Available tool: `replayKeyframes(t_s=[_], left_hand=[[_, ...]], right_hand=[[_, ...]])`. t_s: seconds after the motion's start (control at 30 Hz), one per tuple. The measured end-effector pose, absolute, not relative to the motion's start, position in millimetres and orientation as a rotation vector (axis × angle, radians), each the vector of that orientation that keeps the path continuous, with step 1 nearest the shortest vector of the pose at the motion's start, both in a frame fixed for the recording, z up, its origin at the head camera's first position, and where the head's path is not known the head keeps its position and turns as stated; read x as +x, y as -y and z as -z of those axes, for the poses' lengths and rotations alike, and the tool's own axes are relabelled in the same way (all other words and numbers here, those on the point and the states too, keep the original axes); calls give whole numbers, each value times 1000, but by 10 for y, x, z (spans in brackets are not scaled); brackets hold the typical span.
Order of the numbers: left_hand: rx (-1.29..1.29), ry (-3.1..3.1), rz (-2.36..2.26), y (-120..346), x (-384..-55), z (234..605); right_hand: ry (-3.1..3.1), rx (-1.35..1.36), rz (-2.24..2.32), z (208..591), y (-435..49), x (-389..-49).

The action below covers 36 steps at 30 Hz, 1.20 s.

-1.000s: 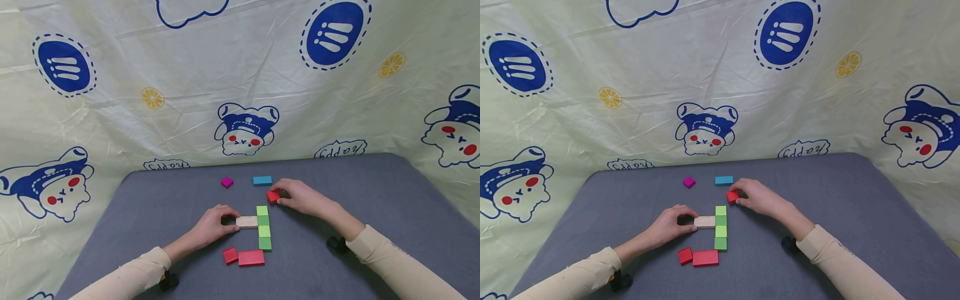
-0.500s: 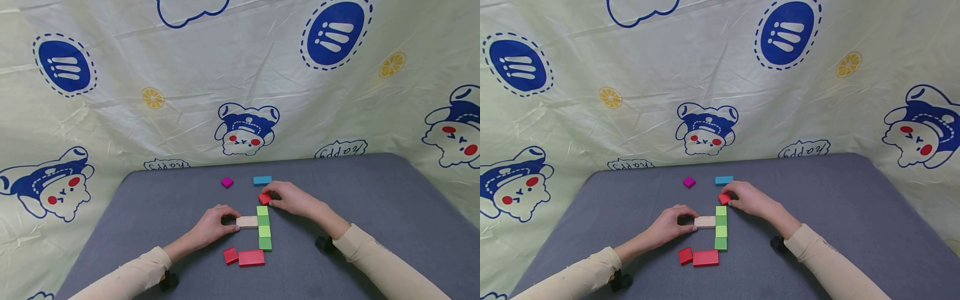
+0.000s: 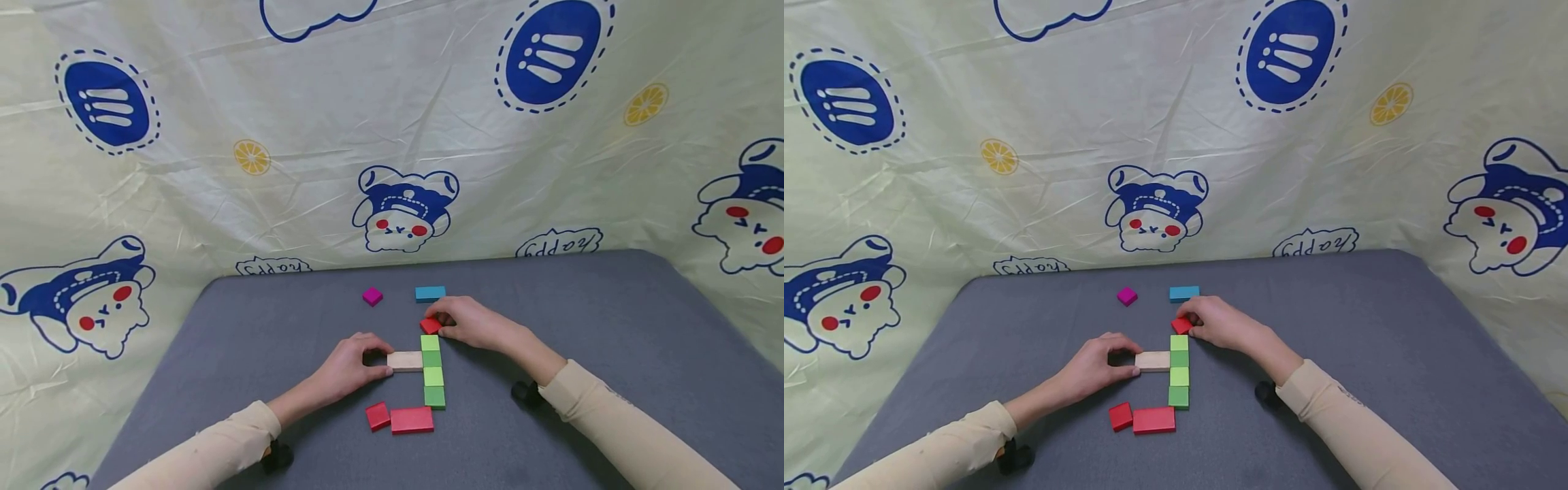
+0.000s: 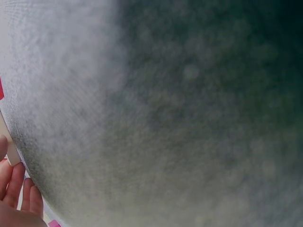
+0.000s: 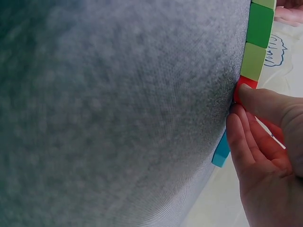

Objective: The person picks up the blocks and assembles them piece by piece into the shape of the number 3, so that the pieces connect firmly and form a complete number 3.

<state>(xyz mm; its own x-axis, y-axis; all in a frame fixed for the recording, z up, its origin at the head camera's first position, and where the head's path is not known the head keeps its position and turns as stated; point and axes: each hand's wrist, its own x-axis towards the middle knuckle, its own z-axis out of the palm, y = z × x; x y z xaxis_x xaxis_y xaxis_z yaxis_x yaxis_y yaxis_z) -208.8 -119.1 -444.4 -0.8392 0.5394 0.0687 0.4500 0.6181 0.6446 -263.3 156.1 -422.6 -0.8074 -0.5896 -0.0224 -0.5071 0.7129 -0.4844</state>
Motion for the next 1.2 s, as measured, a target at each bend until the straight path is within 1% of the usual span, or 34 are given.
replayKeyframes(t_s=[0.27,0.5,1.2], left_hand=[[841,-2706,-1044,1192,-2084,4455],[844,-2709,-1043,1199,-2085,4473],[844,-2694,-1053,1199,-2090,4456]], right_hand=[[-2729,-826,709,4242,-1532,-2634],[-2725,-851,706,4230,-1536,-2628],[-2719,-806,811,4198,-1578,-2635]])
